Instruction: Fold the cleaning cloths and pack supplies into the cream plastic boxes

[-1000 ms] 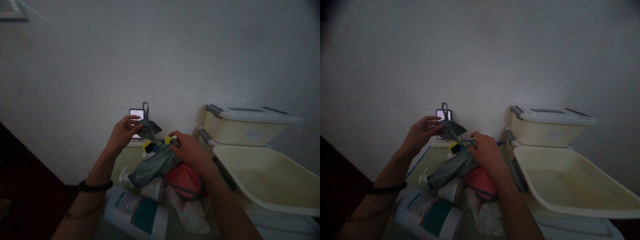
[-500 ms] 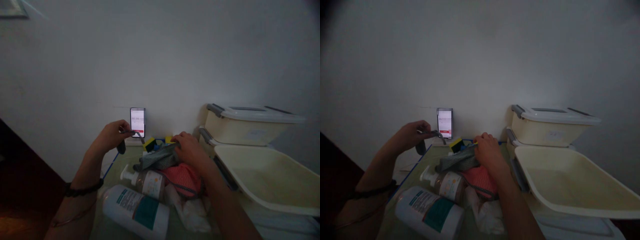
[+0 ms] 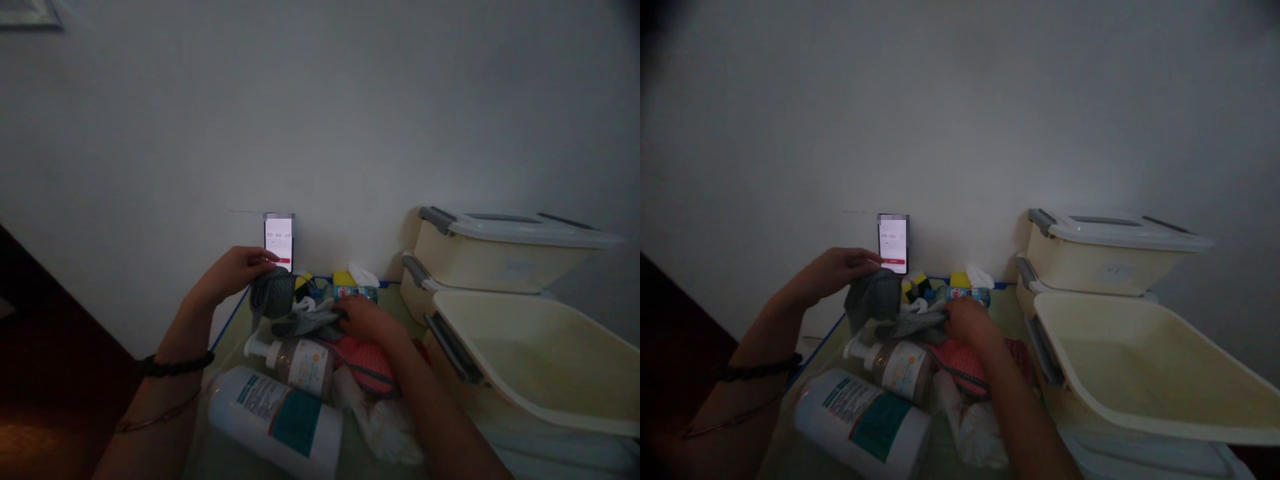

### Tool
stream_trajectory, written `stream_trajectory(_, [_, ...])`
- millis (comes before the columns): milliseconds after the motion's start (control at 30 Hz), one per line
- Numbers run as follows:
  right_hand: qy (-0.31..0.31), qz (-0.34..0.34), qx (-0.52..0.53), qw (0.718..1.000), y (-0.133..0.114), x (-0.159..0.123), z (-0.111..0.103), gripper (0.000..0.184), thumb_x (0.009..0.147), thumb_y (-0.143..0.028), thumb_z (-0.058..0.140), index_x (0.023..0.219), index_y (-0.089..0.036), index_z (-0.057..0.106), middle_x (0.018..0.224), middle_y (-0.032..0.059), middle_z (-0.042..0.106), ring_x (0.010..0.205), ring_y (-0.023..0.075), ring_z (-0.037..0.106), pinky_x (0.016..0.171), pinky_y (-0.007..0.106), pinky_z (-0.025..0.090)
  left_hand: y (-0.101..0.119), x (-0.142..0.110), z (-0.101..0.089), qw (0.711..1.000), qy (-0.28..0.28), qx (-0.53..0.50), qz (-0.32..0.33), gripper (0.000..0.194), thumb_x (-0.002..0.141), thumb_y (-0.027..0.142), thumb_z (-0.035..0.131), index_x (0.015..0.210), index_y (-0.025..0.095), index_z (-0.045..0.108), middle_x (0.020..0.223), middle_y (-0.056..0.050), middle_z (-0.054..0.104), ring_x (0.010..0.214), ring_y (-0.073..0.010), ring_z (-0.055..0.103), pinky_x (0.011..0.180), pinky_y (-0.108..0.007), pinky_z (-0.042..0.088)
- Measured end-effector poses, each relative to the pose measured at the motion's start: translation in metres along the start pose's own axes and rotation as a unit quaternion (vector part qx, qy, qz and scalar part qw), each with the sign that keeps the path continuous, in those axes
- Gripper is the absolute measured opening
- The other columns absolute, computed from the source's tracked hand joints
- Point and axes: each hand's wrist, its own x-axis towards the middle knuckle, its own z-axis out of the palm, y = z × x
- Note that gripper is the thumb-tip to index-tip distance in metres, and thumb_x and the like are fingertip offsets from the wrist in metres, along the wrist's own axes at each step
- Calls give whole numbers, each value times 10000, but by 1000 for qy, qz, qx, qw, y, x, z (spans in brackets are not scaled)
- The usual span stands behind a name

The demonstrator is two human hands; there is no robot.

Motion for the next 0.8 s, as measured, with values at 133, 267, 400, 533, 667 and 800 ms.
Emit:
stream_trajectory(133, [-30, 36, -19, 999, 5, -2, 2, 205, 870, -306, 524, 947, -149, 630, 952, 65, 658, 873, 183, 618, 799, 379, 474, 13, -6, -8, 968, 244, 35, 38, 301, 791, 375, 505, 963, 181, 658, 868, -59, 696, 767, -211, 612, 716, -336, 465])
stream_trajectory(267, [-4, 51, -25, 998, 6, -3, -4, 239, 846, -312, 521, 908, -129, 661, 954, 138, 662, 921, 238, 609, 804, 372, 446, 19, -9, -11, 940, 333, -7, 71, 298, 848, 382, 440, 1038, 227, 610, 926, -31, 660, 846, -215, 586, 755, -344, 441])
stream_trajectory(400, [56, 54, -14, 997, 3, 4, -6, 447, 901, -444, 354, 1072, -125, 615, 1134, 171, 591, 1073, 241, 538, 892, 355, 383, 19, -5, -5, 942, 332, -17, 52, 273, 864, 326, 402, 1005, 224, 611, 991, -21, 645, 931, -218, 571, 803, -331, 426])
stream_trajectory(533, [82, 58, -5, 995, 5, 12, 6, 537, 907, -477, 323, 1275, -116, 473, 1376, 168, 407, 1280, 241, 348, 1005, 343, 275, 15, 2, 4, 963, 270, 6, 16, 344, 862, 404, 380, 947, 180, 627, 965, -53, 669, 908, -231, 590, 791, -326, 432])
stream_trajectory(667, [69, 64, -6, 996, 10, 14, 14, 505, 919, -453, 306, 1254, -128, 499, 1298, 154, 505, 1209, 237, 442, 978, 350, 303, 0, 6, 14, 992, 40, 119, -18, 432, 826, 496, 372, 940, 170, 632, 991, -104, 681, 911, -251, 611, 767, -319, 439])
stream_trajectory(800, [88, 100, -21, 991, 9, 13, 11, 502, 937, -420, 234, 1159, -115, 567, 1114, 172, 607, 1077, 251, 534, 909, 369, 352, -24, 9, 30, 977, -139, 153, -46, 310, 677, 474, 578, 763, 197, 684, 834, -96, 724, 791, -264, 655, 676, -313, 465])
